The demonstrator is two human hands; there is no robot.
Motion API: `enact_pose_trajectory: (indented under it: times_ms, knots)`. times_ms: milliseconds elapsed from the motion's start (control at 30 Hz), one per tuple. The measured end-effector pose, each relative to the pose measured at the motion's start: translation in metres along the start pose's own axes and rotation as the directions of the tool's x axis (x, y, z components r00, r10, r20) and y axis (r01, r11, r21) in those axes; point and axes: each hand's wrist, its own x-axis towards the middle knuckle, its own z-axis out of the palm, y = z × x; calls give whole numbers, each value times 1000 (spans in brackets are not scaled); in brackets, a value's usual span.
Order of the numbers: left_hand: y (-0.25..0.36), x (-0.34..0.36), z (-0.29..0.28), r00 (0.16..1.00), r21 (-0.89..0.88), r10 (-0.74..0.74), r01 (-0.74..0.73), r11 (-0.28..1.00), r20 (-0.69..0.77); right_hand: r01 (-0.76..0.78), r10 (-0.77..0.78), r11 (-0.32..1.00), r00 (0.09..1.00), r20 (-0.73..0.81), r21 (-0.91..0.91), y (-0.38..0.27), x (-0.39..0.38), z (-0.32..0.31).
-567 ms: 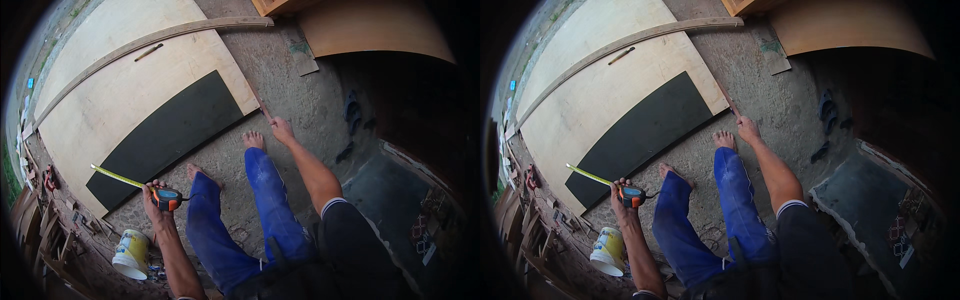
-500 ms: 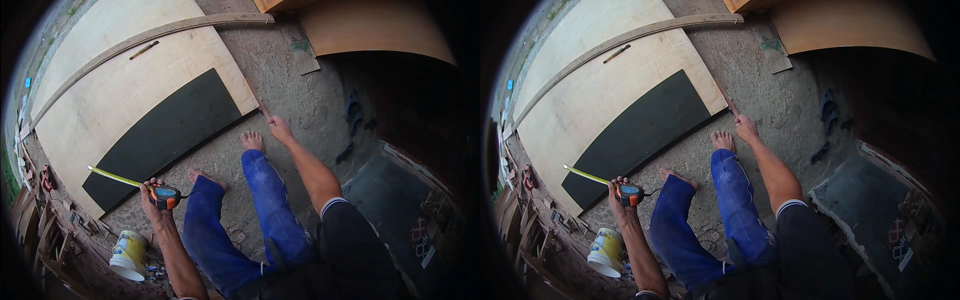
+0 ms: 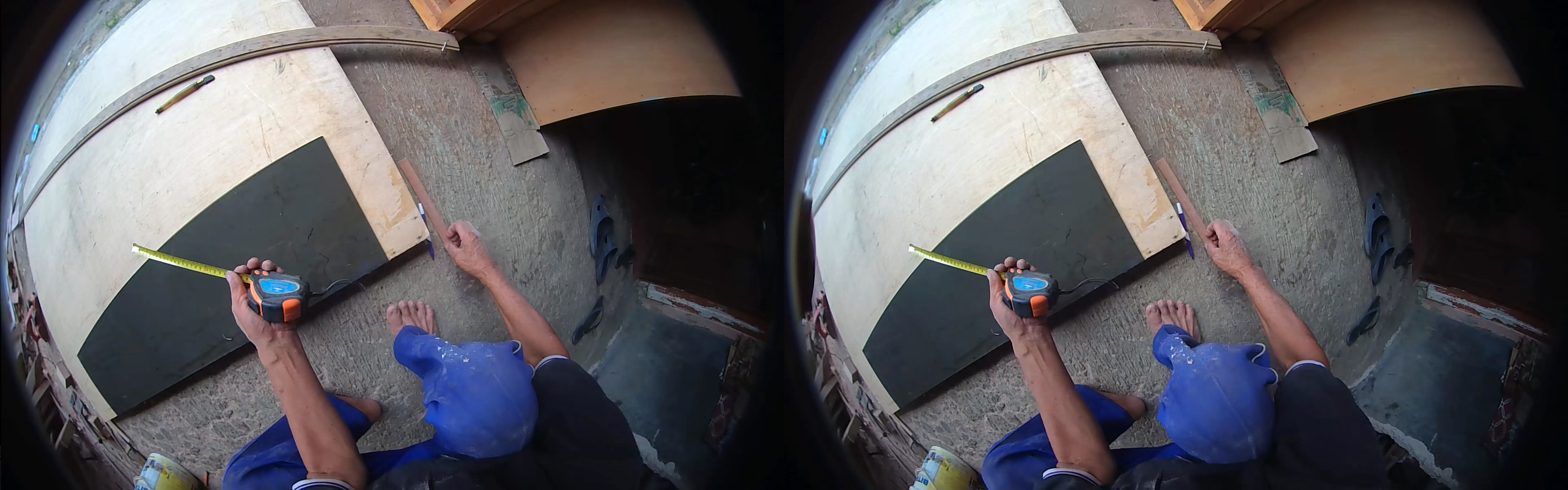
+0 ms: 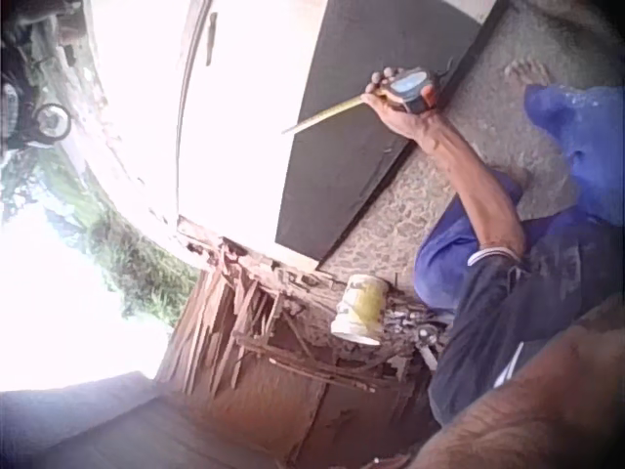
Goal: The person uses a pencil and a straight wooden guide to mark a line on a large dark sheet placed on plywood. They then lift the sheet, move it indoors, and later return to measure a wooden frame with a tape measure before measuring the dark sheet again.
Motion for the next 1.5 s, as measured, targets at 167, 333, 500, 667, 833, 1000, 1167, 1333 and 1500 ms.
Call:
enact_pose_trajectory:
  times_ms: [167, 333, 500, 667, 833, 1000, 1167, 1333, 1500]
  knots:
    - [3, 55, 26, 987, -51, 79, -72, 996, 138, 296, -459, 813, 855, -241, -501, -16, 7, -12]
    - [4, 39, 49, 983, -154, 173, -162, 975, 62, 237, -251, 940, 968, -24, -245, -51, 5, 6]
    - [-28, 18, 32, 962, -70, 230, -242, 968, -146, 290, -259, 888, 957, 133, -357, -63, 20, 11]
    - [-49, 17, 27, 953, 14, 279, -279, 960, -119, 346, -285, 815, 938, 199, -465, -54, 29, 11]
    - [-53, 21, 20, 950, 28, 301, -299, 954, -88, 128, -147, 918, 989, -23, -375, -75, 18, -23]
    - [-72, 18, 20, 976, 146, 199, -186, 972, -86, 331, -331, 944, 943, 44, 13, -152, 15, -18]
    - [-79, 9, 30, 981, 126, 191, -185, 975, -33, 501, -563, 824, 777, 281, 264, -239, 38, 28]
    - [-59, 22, 24, 964, -38, 265, -265, 964, -10, 557, -559, 810, 641, 526, 181, -297, 36, 52]
    - [-33, 34, 4, 945, 100, 279, -266, 959, -168, 369, -284, 928, 617, 734, 49, -329, 19, 59]
